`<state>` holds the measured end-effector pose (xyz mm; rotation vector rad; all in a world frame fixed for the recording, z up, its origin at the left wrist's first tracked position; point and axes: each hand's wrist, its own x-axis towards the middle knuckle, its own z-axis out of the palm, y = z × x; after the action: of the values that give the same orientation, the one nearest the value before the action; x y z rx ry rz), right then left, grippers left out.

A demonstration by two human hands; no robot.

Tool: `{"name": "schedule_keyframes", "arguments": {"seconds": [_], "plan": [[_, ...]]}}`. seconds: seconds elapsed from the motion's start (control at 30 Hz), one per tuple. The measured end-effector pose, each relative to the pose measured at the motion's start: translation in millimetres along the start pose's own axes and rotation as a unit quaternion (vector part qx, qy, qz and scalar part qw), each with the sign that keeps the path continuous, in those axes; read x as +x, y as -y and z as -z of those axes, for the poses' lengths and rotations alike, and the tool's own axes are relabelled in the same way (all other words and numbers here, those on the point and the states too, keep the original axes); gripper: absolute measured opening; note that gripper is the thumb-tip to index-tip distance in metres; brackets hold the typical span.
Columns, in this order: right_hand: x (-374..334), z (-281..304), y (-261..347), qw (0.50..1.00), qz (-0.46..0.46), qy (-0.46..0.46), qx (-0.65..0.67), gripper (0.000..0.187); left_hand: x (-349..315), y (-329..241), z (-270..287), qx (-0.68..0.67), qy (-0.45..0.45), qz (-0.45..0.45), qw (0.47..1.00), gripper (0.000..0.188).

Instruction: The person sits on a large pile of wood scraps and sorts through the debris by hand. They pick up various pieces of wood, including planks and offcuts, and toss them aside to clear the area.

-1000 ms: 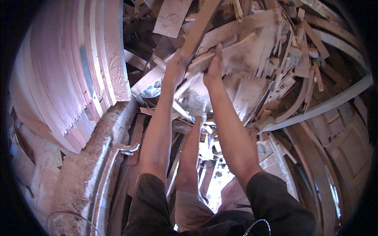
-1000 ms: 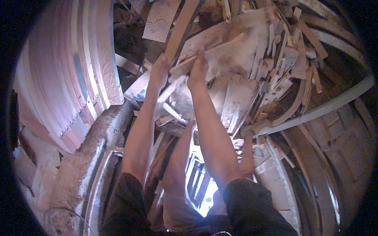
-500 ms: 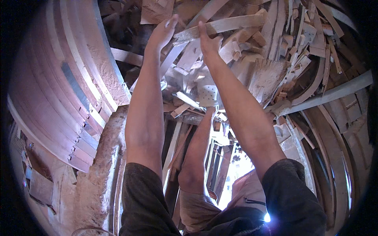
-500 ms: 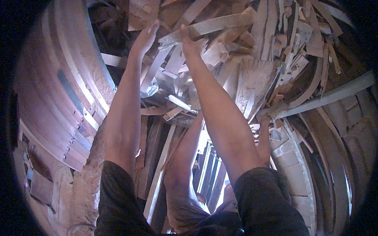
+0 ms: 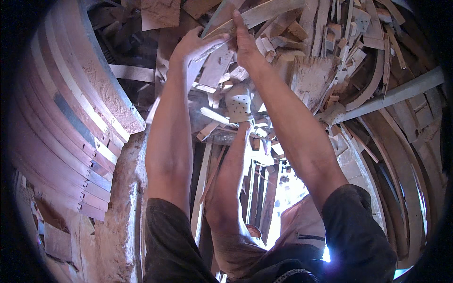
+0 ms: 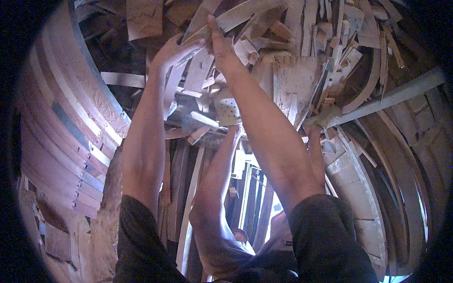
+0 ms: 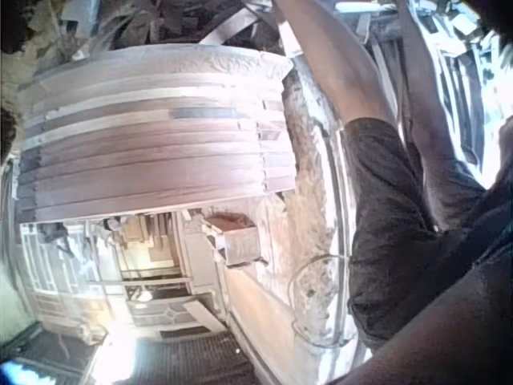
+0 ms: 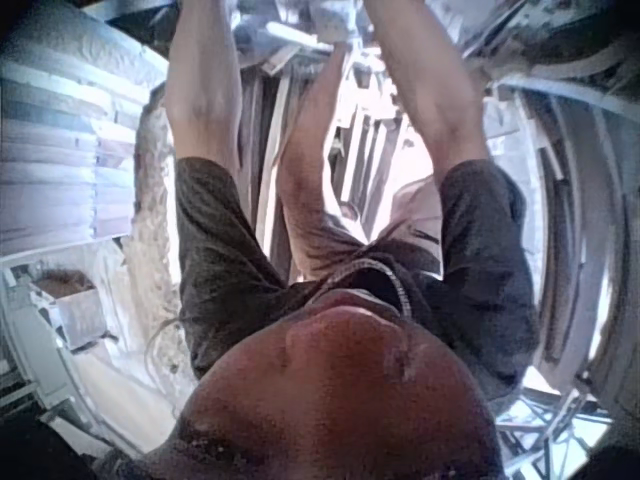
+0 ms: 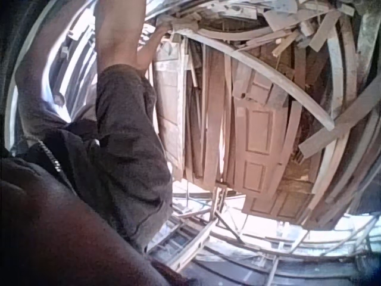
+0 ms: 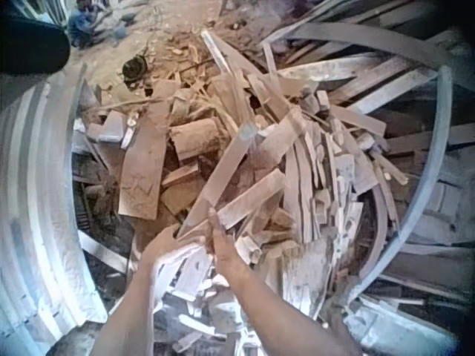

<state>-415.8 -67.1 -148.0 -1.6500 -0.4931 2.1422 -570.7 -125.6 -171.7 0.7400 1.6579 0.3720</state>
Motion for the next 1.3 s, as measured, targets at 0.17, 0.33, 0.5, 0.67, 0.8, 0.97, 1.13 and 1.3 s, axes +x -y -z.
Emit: {"name": "schedule_keyframes", "arguments": {"seconds": [0.17, 0.33, 0.5, 0.67, 0.8, 0.97, 1.13, 1.3], "plan": [[-27, 7, 20, 0.999, -0.036, -0.017, 0.037, 0.099, -50, -57, -8, 0.058, -0.028, 0.008, 0.998, 0.078], [-59, -7, 32, 0.990, -0.016, 0.031, 0.139, 0.086, -107, -99, -2, 0.075, -0.099, 0.025, 0.992, 0.073], [-133, -51, 68, 0.983, 0.040, 0.136, 0.115, 0.070, -188, -110, 29, -0.061, -0.144, 0.004, 0.988, 0.063], [-189, -82, 116, 0.977, 0.113, 0.151, 0.103, 0.078, -252, -169, 41, -0.084, -0.180, -0.075, 0.977, 0.061], [-242, -65, 186, 0.961, 0.141, 0.204, 0.125, 0.084, -285, -243, 20, -0.139, -0.215, -0.106, 0.961, 0.059], [-296, 12, 284, 0.946, 0.237, 0.215, -0.057, 0.065, -290, -348, -15, -0.119, -0.169, -0.196, 0.959, 0.053], [-337, 80, 383, 0.920, 0.323, 0.193, -0.110, 0.052, -272, -441, -70, -0.158, -0.134, -0.299, 0.931, 0.059], [-361, 212, 476, 0.948, 0.211, 0.170, -0.169, 0.068, -286, -550, -176, -0.129, -0.161, -0.343, 0.916, 0.073]]}}
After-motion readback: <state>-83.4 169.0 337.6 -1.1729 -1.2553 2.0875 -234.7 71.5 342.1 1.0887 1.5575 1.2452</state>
